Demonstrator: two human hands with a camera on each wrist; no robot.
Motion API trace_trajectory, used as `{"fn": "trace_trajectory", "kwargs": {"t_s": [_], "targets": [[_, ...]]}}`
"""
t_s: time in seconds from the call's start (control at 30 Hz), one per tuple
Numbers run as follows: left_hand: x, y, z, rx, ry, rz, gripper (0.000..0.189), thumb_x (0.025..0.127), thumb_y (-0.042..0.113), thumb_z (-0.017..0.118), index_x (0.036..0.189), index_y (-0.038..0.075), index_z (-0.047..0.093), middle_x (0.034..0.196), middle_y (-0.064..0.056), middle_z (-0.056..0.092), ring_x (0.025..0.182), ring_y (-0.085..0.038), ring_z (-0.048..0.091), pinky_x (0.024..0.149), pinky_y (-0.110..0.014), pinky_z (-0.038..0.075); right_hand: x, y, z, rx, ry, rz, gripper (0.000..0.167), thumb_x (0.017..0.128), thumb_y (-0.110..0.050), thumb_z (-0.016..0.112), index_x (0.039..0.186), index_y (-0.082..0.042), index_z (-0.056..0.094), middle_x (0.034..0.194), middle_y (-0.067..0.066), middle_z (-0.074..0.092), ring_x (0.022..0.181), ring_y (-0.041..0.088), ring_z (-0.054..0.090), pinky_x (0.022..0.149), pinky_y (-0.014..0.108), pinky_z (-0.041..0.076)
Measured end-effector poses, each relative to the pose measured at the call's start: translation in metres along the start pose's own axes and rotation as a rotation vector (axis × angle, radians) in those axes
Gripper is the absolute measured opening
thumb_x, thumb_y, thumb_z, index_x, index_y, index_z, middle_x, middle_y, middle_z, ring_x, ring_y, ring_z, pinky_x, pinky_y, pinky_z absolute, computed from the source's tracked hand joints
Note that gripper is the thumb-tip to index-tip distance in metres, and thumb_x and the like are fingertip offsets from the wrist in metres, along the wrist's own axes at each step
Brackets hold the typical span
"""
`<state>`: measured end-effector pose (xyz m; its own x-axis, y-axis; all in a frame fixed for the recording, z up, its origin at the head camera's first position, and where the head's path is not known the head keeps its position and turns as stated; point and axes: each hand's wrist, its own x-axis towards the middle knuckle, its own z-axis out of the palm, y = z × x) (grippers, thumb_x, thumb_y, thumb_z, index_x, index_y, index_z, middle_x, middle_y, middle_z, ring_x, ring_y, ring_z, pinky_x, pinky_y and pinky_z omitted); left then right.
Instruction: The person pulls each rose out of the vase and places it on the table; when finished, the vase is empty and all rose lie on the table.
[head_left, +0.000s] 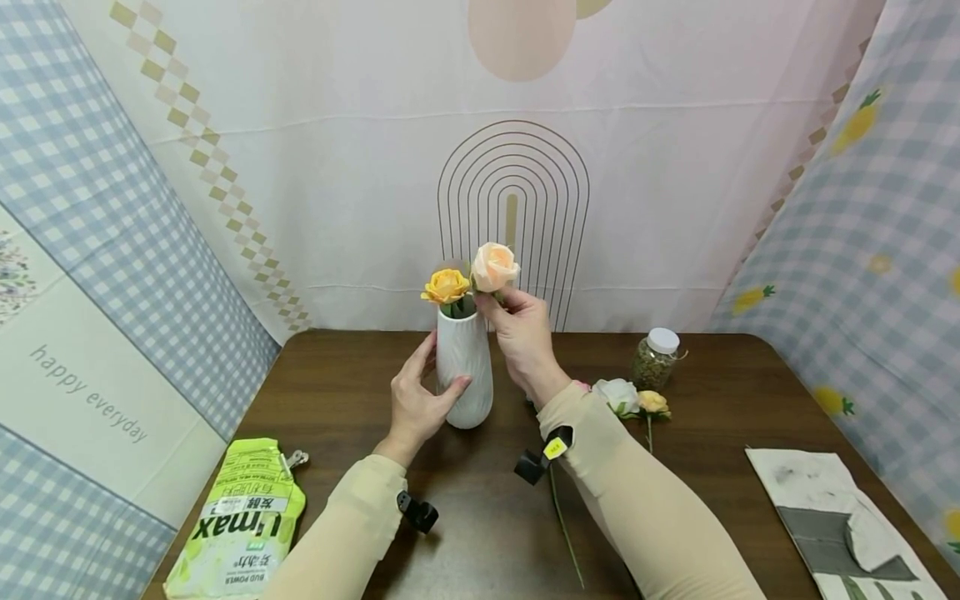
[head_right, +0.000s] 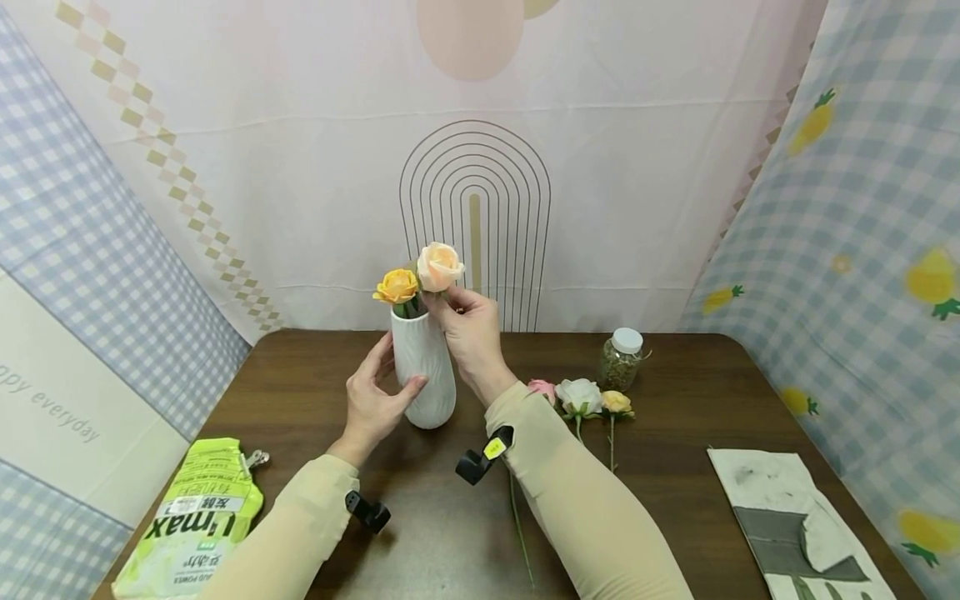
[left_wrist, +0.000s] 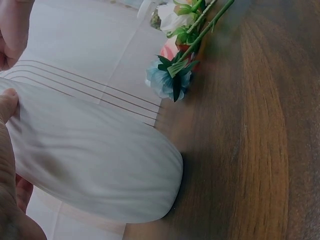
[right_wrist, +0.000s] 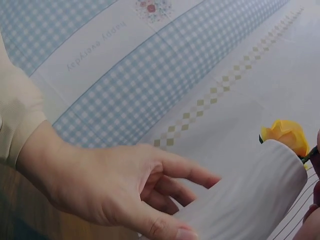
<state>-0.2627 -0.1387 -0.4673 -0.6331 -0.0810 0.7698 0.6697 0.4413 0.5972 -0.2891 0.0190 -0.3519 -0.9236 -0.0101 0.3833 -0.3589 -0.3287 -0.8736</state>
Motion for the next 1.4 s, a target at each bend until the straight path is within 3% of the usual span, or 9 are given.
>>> {"fn": "trace_trajectory", "kwargs": {"t_s": [0.23,0.43,0.73,0.97,1.23,1.4], "targets": [[0.0,0.001,-0.001,0.01,-0.011,-0.018,0.081,0.07,0.015,0.088,0.14,0.006,0.048,0.131,-0.011,0.058,0.11,-0.027,0.061,0.085,-0.046,0.053,0.002,-0.005,0.003,0.101,0.081,-0.043,0.024,0.084,-0.001,0.072,0.107,0.005,0.069,0.11,0.013,0.069,0.113,0.019,0.059,0.096,0.035,0.048],[0.0,0.001,-0.002,0.002,-0.021,-0.027,0.079,0.073,0.021,0.086,0.141,0.011,0.048,0.132,-0.008,0.058,0.111,-0.024,0.061,0.085,-0.047,0.053,0.005,-0.009,0.005,0.141,0.121,-0.067,0.015,0.082,0.0,0.073,0.094,-0.01,0.076,0.099,0.004,0.073,0.107,0.018,0.06,0.092,0.033,0.048],[0.0,0.001,-0.002,-0.001,-0.024,-0.032,0.08,0.073,0.021,0.086,0.141,0.01,0.047,0.133,-0.01,0.057,0.111,-0.026,0.061,0.085,-0.049,0.053,0.007,-0.015,0.005,0.111,0.143,-0.233,0.033,0.08,0.008,0.071,0.077,-0.025,0.077,0.088,-0.005,0.072,0.097,0.012,0.058,0.084,0.027,0.049],[0.008,0.041,-0.009,-0.001,-0.014,-0.018,0.076,0.069,0.001,0.085,0.135,-0.007,0.048,0.13,-0.022,0.056,0.11,-0.035,0.06,0.085,-0.051,0.052,0.0,-0.028,0.0,0.16,0.172,-0.286,0.031,0.082,0.008,0.07,0.085,-0.022,0.078,0.097,-0.001,0.072,0.106,0.015,0.057,0.088,0.028,0.048],[0.006,0.04,-0.008,0.001,-0.012,-0.027,0.076,0.069,0.002,0.085,0.135,-0.006,0.048,0.128,-0.022,0.058,0.11,-0.034,0.06,0.085,-0.052,0.052,-0.009,-0.032,-0.01,0.216,0.217,-0.286,0.027,0.083,0.009,0.068,0.091,-0.014,0.077,0.107,0.008,0.07,0.115,0.023,0.056,0.097,0.036,0.046],[0.007,0.039,-0.008,-0.006,-0.009,-0.021,0.076,0.07,0.002,0.085,0.135,-0.006,0.048,0.128,-0.021,0.058,0.11,-0.033,0.06,0.086,-0.049,0.052,-0.009,-0.033,-0.01,0.236,0.203,-0.299,0.022,0.084,0.006,0.069,0.095,-0.011,0.077,0.11,0.011,0.069,0.117,0.025,0.055,0.099,0.037,0.045]]}}
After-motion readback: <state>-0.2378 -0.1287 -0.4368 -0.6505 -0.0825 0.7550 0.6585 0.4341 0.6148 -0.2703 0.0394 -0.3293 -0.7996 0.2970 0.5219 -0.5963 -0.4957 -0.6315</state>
